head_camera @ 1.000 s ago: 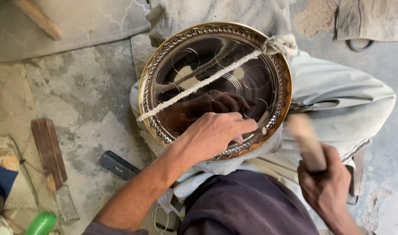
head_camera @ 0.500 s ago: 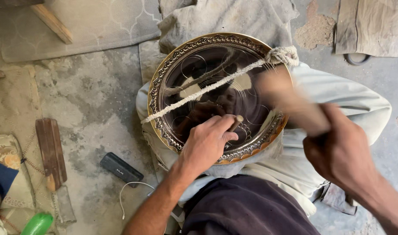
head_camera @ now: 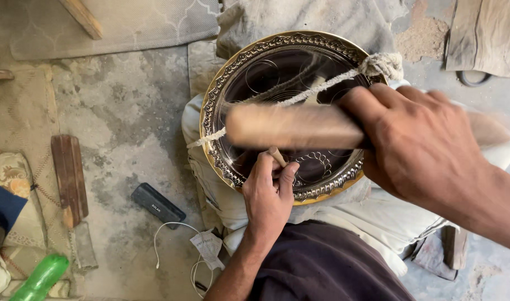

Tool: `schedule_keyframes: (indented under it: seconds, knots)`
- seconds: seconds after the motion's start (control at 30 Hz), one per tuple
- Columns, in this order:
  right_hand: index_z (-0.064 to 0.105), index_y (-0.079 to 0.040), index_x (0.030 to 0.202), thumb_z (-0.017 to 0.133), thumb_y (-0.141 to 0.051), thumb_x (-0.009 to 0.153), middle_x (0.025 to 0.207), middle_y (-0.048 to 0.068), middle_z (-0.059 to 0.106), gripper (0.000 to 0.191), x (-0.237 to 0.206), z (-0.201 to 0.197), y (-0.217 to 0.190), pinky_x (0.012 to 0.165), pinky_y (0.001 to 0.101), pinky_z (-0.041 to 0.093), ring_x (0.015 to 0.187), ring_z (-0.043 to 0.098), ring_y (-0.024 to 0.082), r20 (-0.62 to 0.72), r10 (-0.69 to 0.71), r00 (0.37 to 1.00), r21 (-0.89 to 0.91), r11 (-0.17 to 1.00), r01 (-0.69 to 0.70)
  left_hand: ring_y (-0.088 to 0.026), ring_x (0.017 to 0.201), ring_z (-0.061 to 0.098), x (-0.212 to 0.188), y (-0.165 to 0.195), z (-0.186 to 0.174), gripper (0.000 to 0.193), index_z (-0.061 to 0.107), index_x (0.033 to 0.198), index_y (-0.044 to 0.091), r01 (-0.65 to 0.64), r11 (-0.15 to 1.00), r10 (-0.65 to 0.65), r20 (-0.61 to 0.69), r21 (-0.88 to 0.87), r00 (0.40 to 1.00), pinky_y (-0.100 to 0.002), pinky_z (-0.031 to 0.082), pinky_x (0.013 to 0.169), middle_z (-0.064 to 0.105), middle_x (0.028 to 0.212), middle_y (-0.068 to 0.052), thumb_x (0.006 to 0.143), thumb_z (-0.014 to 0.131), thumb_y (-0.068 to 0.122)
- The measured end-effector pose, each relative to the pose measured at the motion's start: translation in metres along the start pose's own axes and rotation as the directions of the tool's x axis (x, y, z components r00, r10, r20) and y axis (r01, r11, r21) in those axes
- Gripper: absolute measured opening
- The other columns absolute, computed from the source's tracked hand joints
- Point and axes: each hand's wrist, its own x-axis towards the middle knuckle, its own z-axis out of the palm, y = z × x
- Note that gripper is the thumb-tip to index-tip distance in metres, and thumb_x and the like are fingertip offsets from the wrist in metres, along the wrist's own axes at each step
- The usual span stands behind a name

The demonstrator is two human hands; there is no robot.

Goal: The person sits on the floor with a brass plate resting on their lap and hammers a small punch held in the left hand with a wooden mallet, working repeated strikes along a decorative pattern on the plate surface. They reposition the punch across the patterned area and continue hammering throughout the clip.

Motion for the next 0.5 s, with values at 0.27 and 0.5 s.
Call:
schedule_keyframes:
  seconds: [0.27, 0.5]
  knots:
    - [0.062, -0.010, 0.124, 0.073, -0.022, 0.077, 0.096, 0.010, 0.072, 0.049, -0.013, -0.002, 0.016, 0.073, 0.0418, 0.057, 0.085, 0.072, 0.028, -0.377, 0.055, 0.925, 0.390, 0.915, 0.105, -0.015, 0.073, 0.072, 0.009, 0.001, -0.001, 0.025, 0.059, 0.100, 0.001, -0.101, 0.992, 0.105, 0.047, -0.076, 0.993, -0.027, 0.058, 0.055, 0.069, 0.089, -0.007, 0.099, 0.075, 0.021]
    - [0.062, -0.012, 0.117, 0.078, -0.017, 0.079, 0.087, 0.012, 0.071, 0.041, -0.014, 0.019, 0.026, 0.073, 0.0461, 0.056, 0.081, 0.072, 0.032, -0.193, 0.125, 0.973, 0.288, 0.955, -0.066, -0.018, 0.078, 0.072, 0.011, 0.004, -0.002, 0.026, 0.061, 0.111, 0.000, -0.119, 0.989, 0.128, 0.110, -0.090, 0.986, -0.030, 0.059, 0.060, 0.068, 0.091, -0.007, 0.098, 0.073, 0.020]
